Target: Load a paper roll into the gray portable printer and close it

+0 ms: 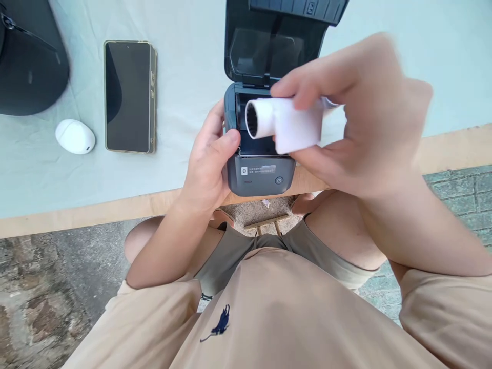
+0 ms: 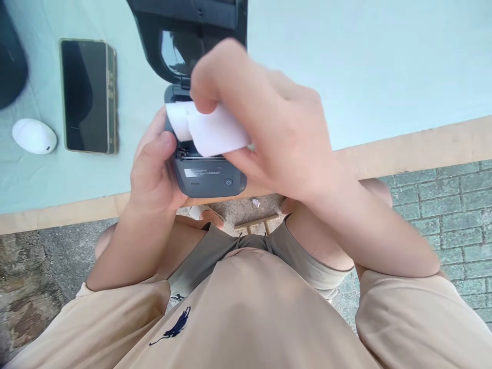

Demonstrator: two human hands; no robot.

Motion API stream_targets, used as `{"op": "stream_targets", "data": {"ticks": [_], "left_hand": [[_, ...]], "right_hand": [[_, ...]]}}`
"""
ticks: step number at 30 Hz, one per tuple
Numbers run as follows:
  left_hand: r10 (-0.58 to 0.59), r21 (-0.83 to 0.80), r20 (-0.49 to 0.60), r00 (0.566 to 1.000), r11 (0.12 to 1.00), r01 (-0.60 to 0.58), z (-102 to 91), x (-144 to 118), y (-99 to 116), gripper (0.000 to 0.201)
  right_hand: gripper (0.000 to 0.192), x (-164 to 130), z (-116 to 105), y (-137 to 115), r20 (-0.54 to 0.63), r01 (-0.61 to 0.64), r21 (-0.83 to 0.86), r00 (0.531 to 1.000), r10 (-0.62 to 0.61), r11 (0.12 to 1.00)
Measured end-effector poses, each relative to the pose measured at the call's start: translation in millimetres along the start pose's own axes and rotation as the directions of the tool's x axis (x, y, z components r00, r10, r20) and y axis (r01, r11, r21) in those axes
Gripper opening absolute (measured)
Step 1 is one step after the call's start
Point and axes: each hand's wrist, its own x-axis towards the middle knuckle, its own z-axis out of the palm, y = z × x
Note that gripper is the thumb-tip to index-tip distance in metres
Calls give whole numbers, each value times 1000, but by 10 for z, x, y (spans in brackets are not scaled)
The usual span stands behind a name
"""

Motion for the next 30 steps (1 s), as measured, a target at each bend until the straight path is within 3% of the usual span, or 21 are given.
{"op": "stream_targets", "data": {"ticks": [3,7,10,12,14,21,23,25,28,30], "left_hand": [[7,2,-3,1000,1000,-7,-29,18,-52,42],[-15,-41,-12,1000,999,14,17,-14,-14,41],[-34,-85,-17,999,996,33,88,-62,70,37],[-48,-103,-11,999,994,46,124,-83,113,35],[-48,-114,-13,999,992,46,144,-88,134,35],[-26,-106,15,1000,994,27,89,-56,102,35],[-8,-88,66,998,996,14,20,-47,44,40],[12,-41,95,995,999,-9,-65,-32,-35,50],[57,45,100,993,997,-61,-175,7,-145,64],[78,72,103,992,994,-85,-211,29,-178,73]], "right_hand": [[20,41,64,-20,-8,82,-167,996,-84,983],[19,28,91,43,55,53,-323,998,-38,945],[9,22,128,138,41,169,-319,985,-165,933],[14,24,137,181,-15,232,-332,968,-251,914],[18,22,122,178,-30,226,-348,967,-252,910],[27,-57,75,0,110,348,-192,937,-333,917],[34,-82,80,6,149,383,-142,920,-363,913],[33,-98,79,49,113,385,-97,920,-374,918],[17,-107,56,128,25,341,-115,940,-340,933],[12,-98,22,147,29,318,-145,948,-317,937]]}}
